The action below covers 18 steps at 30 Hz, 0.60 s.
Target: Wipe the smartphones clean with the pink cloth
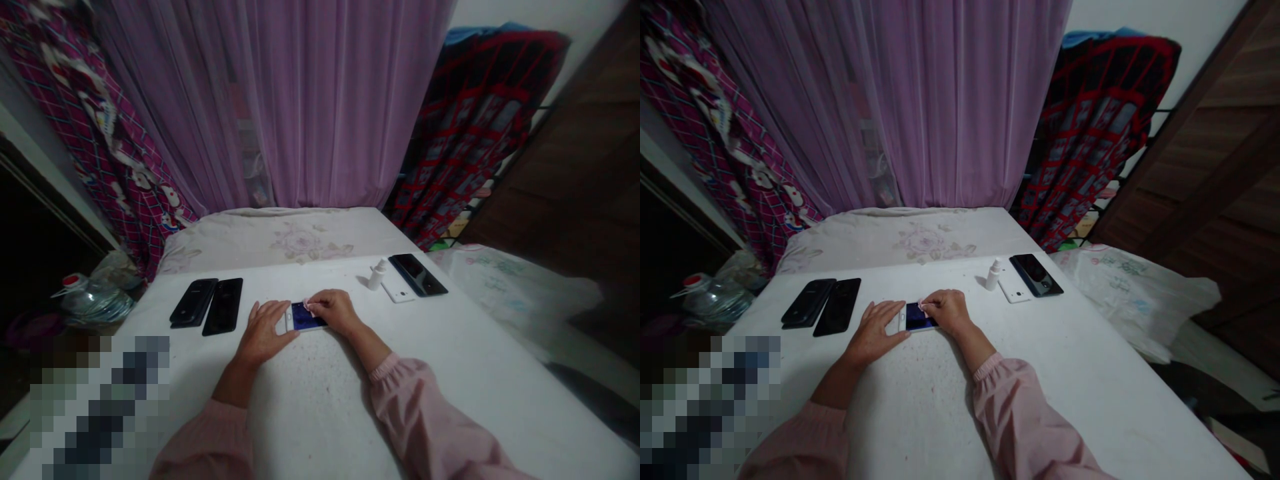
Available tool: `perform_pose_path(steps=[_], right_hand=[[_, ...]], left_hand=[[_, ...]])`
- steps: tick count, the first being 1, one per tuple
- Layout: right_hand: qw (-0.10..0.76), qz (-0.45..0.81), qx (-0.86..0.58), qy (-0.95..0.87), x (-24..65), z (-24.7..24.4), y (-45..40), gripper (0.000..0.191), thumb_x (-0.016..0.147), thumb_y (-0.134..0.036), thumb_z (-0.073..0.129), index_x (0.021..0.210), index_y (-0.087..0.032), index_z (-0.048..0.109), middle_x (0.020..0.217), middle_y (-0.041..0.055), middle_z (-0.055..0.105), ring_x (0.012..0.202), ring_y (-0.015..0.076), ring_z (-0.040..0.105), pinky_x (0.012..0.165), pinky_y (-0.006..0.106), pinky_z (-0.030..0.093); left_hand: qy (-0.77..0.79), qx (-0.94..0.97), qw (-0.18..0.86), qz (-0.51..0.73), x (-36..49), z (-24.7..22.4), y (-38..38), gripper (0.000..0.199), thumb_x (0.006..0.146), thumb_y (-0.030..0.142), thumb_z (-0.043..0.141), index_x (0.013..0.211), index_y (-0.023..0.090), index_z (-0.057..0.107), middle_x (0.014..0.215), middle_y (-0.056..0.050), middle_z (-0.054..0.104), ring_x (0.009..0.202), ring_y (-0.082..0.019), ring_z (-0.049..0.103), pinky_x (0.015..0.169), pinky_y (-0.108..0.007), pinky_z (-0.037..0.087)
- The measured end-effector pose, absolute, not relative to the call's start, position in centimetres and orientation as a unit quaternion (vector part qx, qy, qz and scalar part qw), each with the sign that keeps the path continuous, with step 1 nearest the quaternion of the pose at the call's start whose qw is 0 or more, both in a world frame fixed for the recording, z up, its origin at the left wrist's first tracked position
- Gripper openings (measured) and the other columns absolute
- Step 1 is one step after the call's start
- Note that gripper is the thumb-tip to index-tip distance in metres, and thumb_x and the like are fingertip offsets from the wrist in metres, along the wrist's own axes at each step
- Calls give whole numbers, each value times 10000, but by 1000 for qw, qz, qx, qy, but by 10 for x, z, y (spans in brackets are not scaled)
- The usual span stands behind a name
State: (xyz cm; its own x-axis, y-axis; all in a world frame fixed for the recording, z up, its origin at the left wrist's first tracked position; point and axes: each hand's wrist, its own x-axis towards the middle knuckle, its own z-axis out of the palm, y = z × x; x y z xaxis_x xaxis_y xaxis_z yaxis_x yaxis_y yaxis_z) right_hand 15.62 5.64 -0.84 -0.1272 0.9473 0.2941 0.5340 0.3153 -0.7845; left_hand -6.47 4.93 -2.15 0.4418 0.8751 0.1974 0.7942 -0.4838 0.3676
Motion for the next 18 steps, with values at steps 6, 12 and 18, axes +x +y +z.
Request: perform_pose_path(steps=[6, 12, 18], right_hand=[[397, 198, -573, -689, 149, -8, 57, 80, 807, -297, 687, 768, -283, 755, 805, 1, 758, 779, 168, 693, 713, 262, 481], [354, 271, -475, -759, 161, -7, 56, 229, 803, -446, 679, 692, -260, 750, 703, 0, 738, 755, 145, 674, 722, 237, 445], [362, 267, -487, -749, 159, -9, 57, 218, 791, -455, 687, 687, -276, 753, 695, 0, 738, 758, 154, 676, 720, 243, 450]], left_hand=[[506, 839, 119, 162, -63, -17, 48, 625, 781, 457, 667, 1346, 252, 497, 1363, -70, 563, 1315, -274, 433, 1154, -532, 161], [504, 839, 116, 169, -65, -19, 49, 617, 776, 457, 670, 1341, 278, 500, 1351, -55, 574, 1306, -270, 441, 1153, -531, 160], [502, 840, 117, 170, -65, -19, 49, 608, 776, 454, 668, 1337, 285, 504, 1353, -52, 572, 1303, -274, 445, 1153, -535, 164]])
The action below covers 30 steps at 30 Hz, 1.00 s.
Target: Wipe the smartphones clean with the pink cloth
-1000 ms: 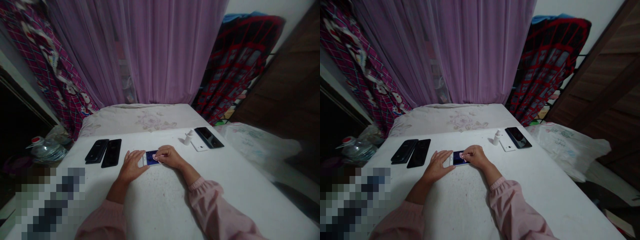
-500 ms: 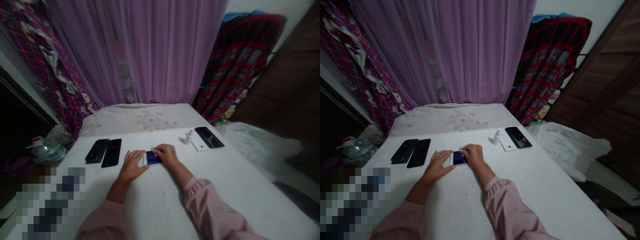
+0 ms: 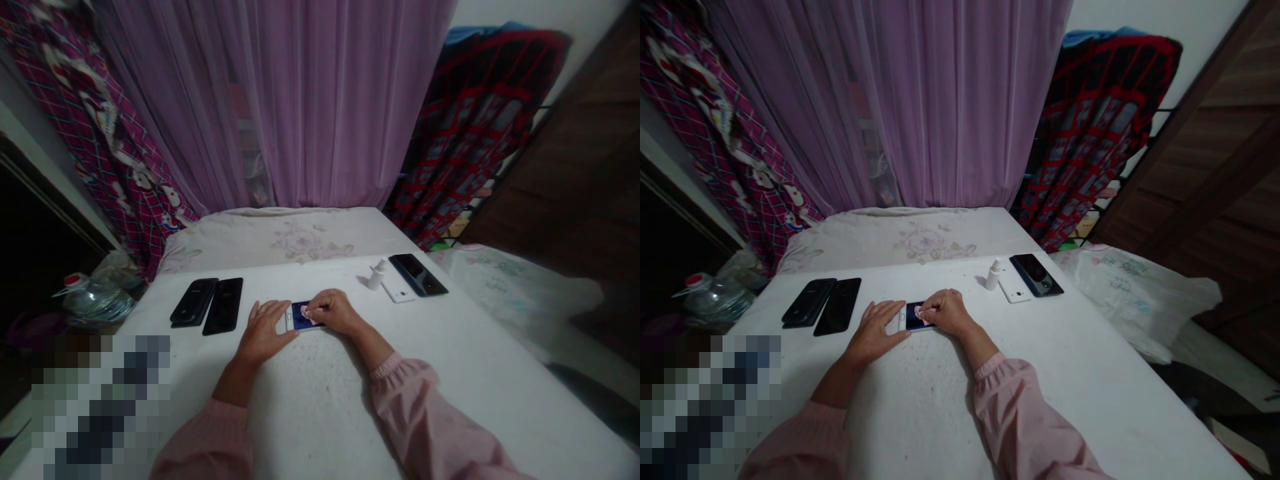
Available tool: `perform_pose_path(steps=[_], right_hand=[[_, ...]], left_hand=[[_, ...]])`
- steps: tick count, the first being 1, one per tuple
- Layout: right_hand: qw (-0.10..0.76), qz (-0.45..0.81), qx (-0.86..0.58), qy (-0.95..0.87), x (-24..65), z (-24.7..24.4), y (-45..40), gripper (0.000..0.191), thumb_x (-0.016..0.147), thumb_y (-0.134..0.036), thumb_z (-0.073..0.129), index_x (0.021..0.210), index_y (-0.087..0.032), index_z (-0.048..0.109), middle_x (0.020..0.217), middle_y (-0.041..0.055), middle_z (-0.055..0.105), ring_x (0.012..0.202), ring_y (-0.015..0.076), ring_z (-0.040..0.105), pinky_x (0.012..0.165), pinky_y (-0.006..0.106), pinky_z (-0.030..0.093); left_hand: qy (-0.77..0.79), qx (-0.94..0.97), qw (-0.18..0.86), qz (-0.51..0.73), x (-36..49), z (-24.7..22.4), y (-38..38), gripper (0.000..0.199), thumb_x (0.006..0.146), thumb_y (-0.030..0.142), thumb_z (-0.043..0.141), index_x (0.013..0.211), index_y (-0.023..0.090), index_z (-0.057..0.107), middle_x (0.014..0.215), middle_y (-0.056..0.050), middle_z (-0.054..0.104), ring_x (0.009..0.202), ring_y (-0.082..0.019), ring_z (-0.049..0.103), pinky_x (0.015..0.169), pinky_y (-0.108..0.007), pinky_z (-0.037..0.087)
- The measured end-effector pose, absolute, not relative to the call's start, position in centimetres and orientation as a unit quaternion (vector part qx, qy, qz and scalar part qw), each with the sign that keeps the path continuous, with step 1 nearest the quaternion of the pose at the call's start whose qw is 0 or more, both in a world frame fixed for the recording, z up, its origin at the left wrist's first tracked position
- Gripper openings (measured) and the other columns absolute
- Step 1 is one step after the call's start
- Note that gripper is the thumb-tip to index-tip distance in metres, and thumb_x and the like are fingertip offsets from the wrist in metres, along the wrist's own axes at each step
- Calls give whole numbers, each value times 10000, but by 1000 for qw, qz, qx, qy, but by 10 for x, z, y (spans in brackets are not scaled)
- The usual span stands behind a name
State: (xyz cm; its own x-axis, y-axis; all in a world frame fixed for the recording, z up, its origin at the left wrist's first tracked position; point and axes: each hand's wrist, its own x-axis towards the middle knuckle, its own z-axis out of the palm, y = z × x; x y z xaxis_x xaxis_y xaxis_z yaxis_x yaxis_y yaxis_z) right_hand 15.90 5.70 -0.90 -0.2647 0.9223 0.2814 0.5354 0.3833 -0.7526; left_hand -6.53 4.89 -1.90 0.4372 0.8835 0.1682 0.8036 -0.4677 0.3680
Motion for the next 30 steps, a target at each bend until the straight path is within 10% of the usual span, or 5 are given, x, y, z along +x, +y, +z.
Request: perform_pose_path(steps=[30], right_hand=[[351, 191, -587, -704, 134, 1, 56, 91, 817, -252, 662, 808, -260, 752, 839, 2, 762, 802, 164, 687, 764, 258, 463]], left_hand=[[516, 835, 124, 149, -60, -12, 45, 635, 774, 424, 690, 1349, 238, 495, 1371, -64, 556, 1326, -268, 421, 1165, -517, 145]])
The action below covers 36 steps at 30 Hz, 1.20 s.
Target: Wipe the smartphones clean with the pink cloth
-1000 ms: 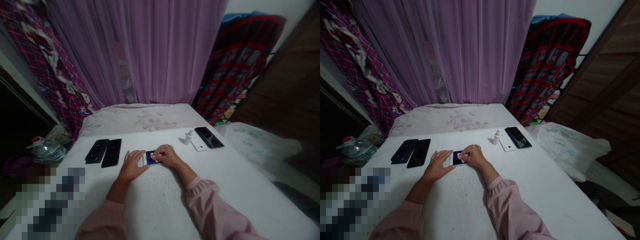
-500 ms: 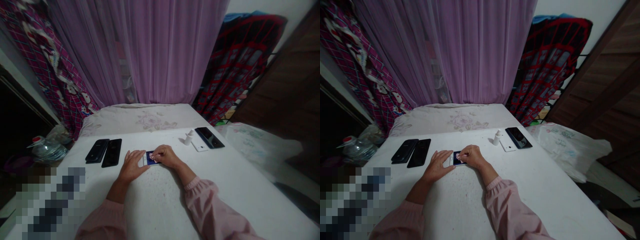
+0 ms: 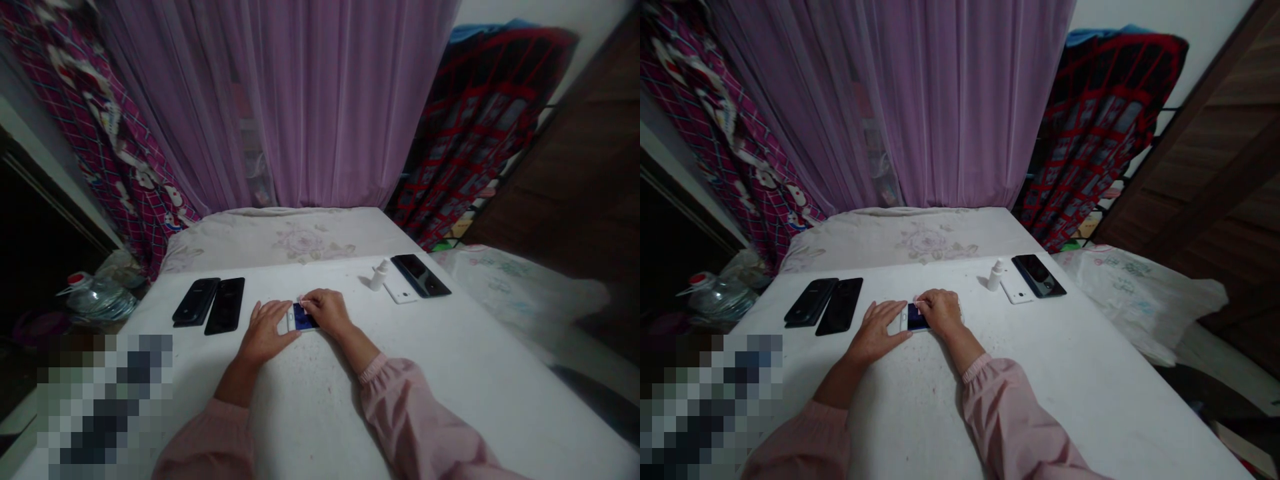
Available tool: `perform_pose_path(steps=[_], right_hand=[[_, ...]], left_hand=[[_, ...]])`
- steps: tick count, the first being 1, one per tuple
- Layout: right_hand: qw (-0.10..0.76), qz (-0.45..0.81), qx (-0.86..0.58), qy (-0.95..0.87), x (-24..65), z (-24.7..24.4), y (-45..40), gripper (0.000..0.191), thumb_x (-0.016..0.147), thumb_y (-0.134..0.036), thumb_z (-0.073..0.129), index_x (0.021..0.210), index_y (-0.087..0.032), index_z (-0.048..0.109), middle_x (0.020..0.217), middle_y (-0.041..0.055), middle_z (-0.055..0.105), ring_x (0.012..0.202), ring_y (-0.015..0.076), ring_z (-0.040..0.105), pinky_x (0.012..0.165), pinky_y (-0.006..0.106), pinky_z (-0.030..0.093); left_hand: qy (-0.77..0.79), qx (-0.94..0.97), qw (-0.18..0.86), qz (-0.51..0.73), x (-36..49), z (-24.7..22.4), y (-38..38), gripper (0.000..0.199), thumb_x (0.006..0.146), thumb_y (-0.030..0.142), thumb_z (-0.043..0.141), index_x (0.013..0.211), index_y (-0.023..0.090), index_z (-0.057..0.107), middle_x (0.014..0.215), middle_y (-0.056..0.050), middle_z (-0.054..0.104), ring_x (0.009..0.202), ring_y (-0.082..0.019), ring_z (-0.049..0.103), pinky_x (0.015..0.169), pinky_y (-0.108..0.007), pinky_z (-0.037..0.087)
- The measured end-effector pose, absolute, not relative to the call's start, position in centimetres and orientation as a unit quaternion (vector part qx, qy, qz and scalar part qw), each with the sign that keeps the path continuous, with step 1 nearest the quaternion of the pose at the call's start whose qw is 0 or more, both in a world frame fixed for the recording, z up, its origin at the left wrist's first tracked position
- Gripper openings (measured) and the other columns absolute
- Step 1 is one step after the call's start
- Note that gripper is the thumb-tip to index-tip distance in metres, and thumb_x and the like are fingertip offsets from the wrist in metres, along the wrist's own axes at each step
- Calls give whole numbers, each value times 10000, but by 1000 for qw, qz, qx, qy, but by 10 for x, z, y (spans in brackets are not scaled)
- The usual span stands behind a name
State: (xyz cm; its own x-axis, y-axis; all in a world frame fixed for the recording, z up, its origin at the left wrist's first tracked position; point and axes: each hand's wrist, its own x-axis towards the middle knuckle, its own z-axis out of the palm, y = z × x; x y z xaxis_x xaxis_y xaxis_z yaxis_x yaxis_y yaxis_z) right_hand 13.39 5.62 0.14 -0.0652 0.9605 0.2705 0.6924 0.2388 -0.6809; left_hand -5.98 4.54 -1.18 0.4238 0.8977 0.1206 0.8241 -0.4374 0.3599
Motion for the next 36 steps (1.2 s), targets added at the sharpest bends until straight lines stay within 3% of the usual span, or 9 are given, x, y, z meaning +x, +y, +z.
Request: perform_pose_path(steps=[5, 9, 22, 27, 32, 36], right_hand=[[365, 252, -504, -741, 144, -2, 58, 71, 791, -253, 691, 767, -249, 758, 781, -8, 751, 723, 141, 675, 706, 230, 466], [363, 281, -455, -763, 154, -4, 59, 29, 744, -262, 739, 732, -255, 765, 938, 3, 746, 786, 141, 678, 732, 232, 478], [322, 178, -595, -715, 130, 4, 57, 103, 823, -294, 657, 818, -281, 759, 833, 1, 759, 805, 172, 673, 753, 268, 448], [342, 211, -529, -747, 138, 2, 56, 86, 801, -244, 679, 793, -268, 761, 834, -1, 755, 774, 151, 675, 747, 249, 460], [336, 272, -440, -787, 151, -3, 60, 46, 715, -246, 759, 758, -261, 769, 1026, 23, 731, 923, 165, 675, 835, 263, 470], [335, 273, -472, -769, 146, -1, 60, 31, 723, -254, 753, 749, -265, 765, 939, 9, 742, 883, 160, 678, 825, 263, 470]], left_hand=[[515, 836, 124, 144, -61, -12, 46, 635, 777, 425, 688, 1351, 236, 491, 1374, -64, 554, 1328, -263, 417, 1165, -514, 144], [517, 834, 127, 142, -60, -10, 46, 629, 775, 420, 691, 1346, 244, 495, 1374, -64, 555, 1325, -262, 420, 1163, -516, 142], [512, 836, 121, 154, -59, -12, 45, 641, 772, 429, 694, 1352, 249, 488, 1366, -62, 561, 1328, -266, 418, 1161, -517, 143], [512, 836, 123, 152, -59, -12, 45, 626, 774, 439, 689, 1346, 270, 495, 1365, -59, 562, 1319, -265, 426, 1157, -517, 154], [513, 835, 121, 157, -58, -12, 45, 614, 776, 455, 682, 1335, 272, 507, 1359, -56, 567, 1317, -268, 427, 1158, -516, 148], [512, 836, 127, 153, -58, -10, 44, 618, 776, 453, 681, 1339, 267, 503, 1364, -62, 564, 1321, -270, 423, 1156, -521, 146]])
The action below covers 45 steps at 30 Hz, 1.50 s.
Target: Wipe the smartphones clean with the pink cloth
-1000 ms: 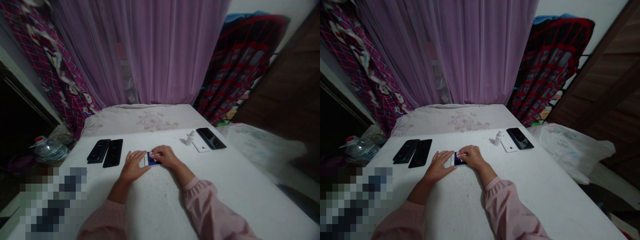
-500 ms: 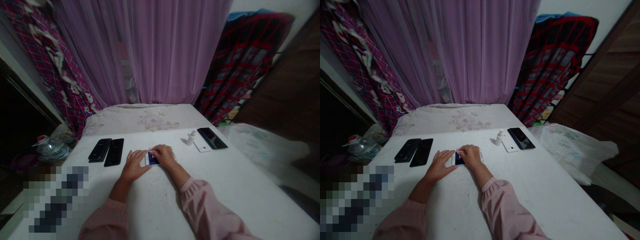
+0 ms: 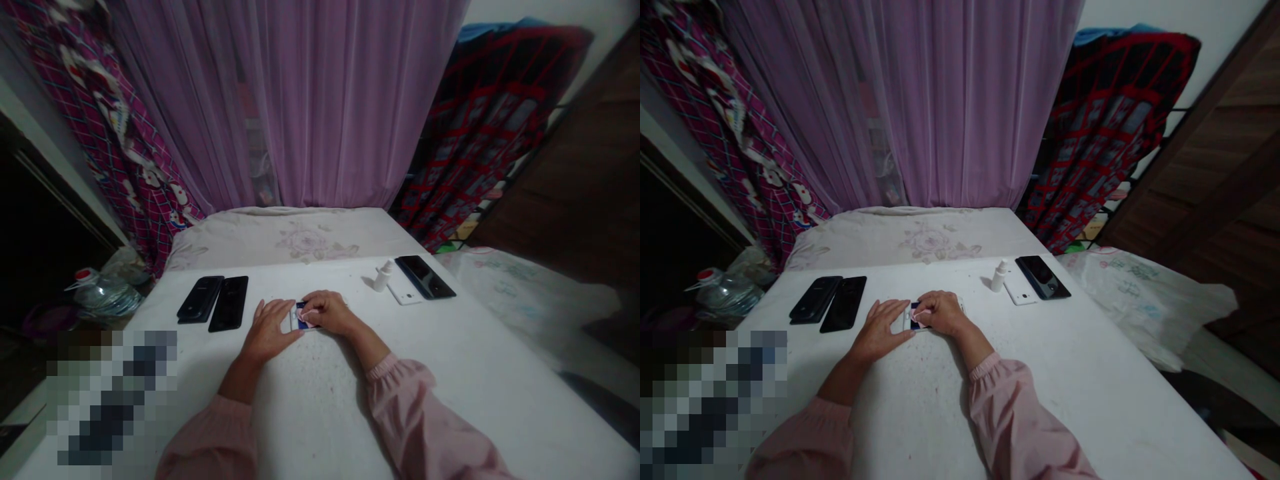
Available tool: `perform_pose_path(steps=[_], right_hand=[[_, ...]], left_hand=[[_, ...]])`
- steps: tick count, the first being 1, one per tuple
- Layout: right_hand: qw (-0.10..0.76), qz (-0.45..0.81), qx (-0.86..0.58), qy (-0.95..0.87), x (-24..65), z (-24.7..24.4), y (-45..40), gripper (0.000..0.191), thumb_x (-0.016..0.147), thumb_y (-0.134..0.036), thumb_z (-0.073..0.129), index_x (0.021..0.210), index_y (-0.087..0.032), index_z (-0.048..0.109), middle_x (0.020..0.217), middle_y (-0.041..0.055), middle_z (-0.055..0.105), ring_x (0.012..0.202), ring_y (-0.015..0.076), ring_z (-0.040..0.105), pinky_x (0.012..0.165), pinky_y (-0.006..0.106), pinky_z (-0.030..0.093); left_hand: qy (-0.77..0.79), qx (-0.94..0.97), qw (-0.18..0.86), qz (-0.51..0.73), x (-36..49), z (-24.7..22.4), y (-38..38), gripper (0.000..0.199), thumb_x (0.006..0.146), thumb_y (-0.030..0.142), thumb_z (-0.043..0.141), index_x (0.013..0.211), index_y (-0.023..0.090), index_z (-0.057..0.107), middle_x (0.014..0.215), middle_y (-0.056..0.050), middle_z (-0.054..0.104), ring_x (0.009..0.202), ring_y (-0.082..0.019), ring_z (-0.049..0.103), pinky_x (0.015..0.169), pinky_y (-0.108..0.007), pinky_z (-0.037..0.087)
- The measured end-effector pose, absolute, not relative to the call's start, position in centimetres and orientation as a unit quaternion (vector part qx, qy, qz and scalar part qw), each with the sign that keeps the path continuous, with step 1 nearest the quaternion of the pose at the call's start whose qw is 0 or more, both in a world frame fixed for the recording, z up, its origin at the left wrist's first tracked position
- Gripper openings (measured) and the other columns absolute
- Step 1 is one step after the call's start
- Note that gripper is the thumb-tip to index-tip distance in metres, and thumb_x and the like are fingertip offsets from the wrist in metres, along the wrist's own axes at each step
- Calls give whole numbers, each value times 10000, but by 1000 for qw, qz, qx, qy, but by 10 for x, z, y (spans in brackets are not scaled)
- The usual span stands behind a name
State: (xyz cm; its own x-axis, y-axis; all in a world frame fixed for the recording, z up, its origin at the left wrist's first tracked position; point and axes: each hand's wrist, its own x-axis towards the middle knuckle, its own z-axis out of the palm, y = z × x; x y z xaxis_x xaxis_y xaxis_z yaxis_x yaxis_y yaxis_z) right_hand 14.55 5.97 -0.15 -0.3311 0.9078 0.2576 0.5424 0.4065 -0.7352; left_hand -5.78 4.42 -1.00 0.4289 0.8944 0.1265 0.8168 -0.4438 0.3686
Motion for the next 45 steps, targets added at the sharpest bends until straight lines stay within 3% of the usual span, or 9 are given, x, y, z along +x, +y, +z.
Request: perform_pose_path(steps=[3, 7, 18, 25, 35, 41, 45], right_hand=[[339, 242, -536, -735, 134, 2, 57, 74, 793, -270, 688, 807, -274, 761, 842, -1, 747, 805, 156, 674, 784, 261, 467], [327, 201, -584, -715, 125, 3, 56, 139, 849, -314, 628, 888, -278, 756, 865, 18, 751, 827, 173, 668, 786, 276, 460], [328, 318, -415, -787, 157, -2, 59, 67, 724, -253, 737, 781, -253, 772, 1038, 39, 729, 1018, 187, 657, 875, 280, 474], [345, 223, -507, -758, 137, 3, 52, 128, 847, -263, 628, 826, -245, 753, 838, 11, 749, 803, 151, 669, 787, 247, 454], [342, 287, -430, -785, 162, -2, 54, 84, 782, -293, 692, 770, -252, 764, 1025, 41, 732, 1004, 183, 660, 869, 281, 470], [357, 239, -513, -743, 165, -8, 54, 127, 837, -258, 630, 871, -243, 751, 929, 30, 747, 855, 167, 681, 776, 263, 488], [353, 194, -560, -724, 158, -8, 55, 140, 859, -272, 611, 892, -243, 744, 929, 40, 748, 854, 179, 674, 783, 278, 484]], left_hand=[[511, 836, 127, 155, -58, -9, 44, 630, 776, 430, 684, 1353, 274, 486, 1365, -54, 563, 1321, -267, 421, 1154, -521, 145], [508, 837, 128, 159, -57, -8, 43, 652, 780, 418, 682, 1378, 297, 452, 1365, -37, 562, 1315, -260, 424, 1152, -522, 147], [513, 835, 123, 157, -59, -11, 45, 632, 777, 456, 686, 1344, 250, 500, 1365, -63, 560, 1320, -268, 422, 1161, -504, 141], [513, 837, 118, 152, -59, -11, 45, 627, 779, 446, 685, 1347, 264, 491, 1365, -59, 562, 1320, -261, 425, 1158, -509, 152], [507, 837, 120, 167, -62, -16, 47, 624, 780, 473, 673, 1347, 283, 494, 1357, -51, 569, 1313, -262, 433, 1159, -508, 146], [512, 836, 122, 156, -62, -16, 48, 634, 778, 459, 678, 1352, 260, 494, 1366, -62, 561, 1315, -271, 433, 1159, -520, 158], [506, 839, 119, 161, -63, -17, 48, 626, 784, 464, 669, 1353, 273, 490, 1364, -53, 564, 1316, -267, 433, 1159, -518, 160]])
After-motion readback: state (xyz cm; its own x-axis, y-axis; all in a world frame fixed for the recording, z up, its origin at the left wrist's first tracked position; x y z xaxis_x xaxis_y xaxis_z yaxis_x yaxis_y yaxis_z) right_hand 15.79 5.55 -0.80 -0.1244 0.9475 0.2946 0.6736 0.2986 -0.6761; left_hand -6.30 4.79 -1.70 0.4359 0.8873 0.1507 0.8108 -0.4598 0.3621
